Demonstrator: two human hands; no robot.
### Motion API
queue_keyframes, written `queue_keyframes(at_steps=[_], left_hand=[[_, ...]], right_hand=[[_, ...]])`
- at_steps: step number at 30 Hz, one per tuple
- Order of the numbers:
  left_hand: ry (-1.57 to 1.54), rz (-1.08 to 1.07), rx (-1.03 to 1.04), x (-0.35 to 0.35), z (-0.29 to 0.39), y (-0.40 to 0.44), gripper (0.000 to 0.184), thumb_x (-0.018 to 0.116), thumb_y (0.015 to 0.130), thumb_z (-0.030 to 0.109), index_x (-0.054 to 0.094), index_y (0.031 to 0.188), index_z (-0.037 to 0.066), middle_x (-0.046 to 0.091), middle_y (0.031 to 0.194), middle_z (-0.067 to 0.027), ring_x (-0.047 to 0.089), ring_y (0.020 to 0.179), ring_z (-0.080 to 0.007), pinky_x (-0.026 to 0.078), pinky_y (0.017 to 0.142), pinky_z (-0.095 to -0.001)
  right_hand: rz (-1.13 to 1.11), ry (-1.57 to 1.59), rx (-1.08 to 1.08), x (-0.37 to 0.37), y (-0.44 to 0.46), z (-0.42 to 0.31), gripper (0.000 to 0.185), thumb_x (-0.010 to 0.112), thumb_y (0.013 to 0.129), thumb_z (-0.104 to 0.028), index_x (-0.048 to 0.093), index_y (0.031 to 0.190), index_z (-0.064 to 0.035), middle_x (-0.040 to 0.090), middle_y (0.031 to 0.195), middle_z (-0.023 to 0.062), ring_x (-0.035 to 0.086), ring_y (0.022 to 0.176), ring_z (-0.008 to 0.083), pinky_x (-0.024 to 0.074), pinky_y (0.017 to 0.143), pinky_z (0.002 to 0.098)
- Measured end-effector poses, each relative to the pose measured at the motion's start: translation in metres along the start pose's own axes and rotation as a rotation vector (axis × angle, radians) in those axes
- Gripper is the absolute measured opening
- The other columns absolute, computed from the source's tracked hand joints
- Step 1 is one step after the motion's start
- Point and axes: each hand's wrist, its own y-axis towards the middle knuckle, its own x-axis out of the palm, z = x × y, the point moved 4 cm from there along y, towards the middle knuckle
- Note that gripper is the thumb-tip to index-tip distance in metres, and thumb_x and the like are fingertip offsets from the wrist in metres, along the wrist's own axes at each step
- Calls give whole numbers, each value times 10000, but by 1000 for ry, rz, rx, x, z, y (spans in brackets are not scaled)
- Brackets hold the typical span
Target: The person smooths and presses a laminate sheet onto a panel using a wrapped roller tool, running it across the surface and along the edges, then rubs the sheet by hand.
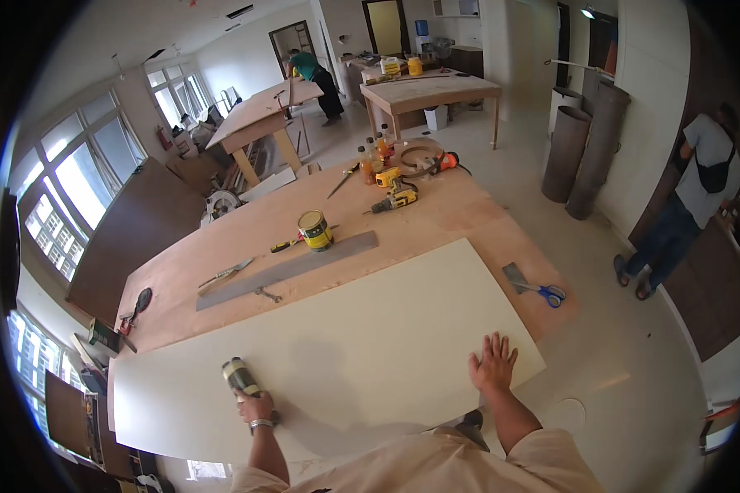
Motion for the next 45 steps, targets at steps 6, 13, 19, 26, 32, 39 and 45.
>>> queue_keyframes(at_steps=[6,13,19,26,32,39,45], left_hand=[[-85,-79,520,10,80,-140,1044,731,817,399,200,1670,115,489,1411,-316,568,1198,-490,498,968,-589],[-204,-349,1116,4,195,-257,979,772,809,388,317,1637,130,484,1447,-249,511,1283,-468,422,1060,-590],[-364,-215,1334,-37,244,-318,1023,819,800,413,308,1641,133,452,1495,-245,502,1303,-454,426,1048,-589],[-84,-320,1233,19,258,-313,1026,769,807,484,298,1652,142,494,1418,-223,550,1245,-420,486,977,-561],[-107,-331,1202,15,231,-289,1015,771,801,483,314,1649,164,504,1445,-201,554,1257,-410,480,987,-574],[-60,-123,843,-3,124,-176,952,790,814,412,364,1621,140,450,1551,-238,455,1396,-439,352,1130,-602],[-90,81,662,-22,36,-153,860,782,870,369,398,1589,94,305,1662,-271,271,1542,-450,224,1225,-603]], right_hand=[[20,39,-7,2,4,5,729,455,1027,-545,373,1625,-136,241,1738,89,174,1606,336,99,1282,624],[16,49,-10,-1,3,3,713,454,1031,-546,405,1609,-130,263,1728,91,192,1601,335,104,1282,622],[57,61,-29,9,8,8,704,473,1028,-536,429,1593,-119,287,1713,121,217,1590,355,116,1272,636],[52,72,-23,5,5,7,691,488,1022,-518,442,1584,-118,290,1715,115,219,1589,357,116,1274,623],[38,64,-14,6,7,8,694,487,1022,-521,429,1594,-134,288,1719,94,210,1594,343,125,1278,611],[-8,0,10,4,16,10,709,470,1029,-542,397,1617,-152,255,1735,87,194,1604,319,123,1285,598],[-53,-51,54,-7,23,4,734,448,1040,-564,346,1645,-161,214,1751,71,165,1615,307,117,1290,589]])
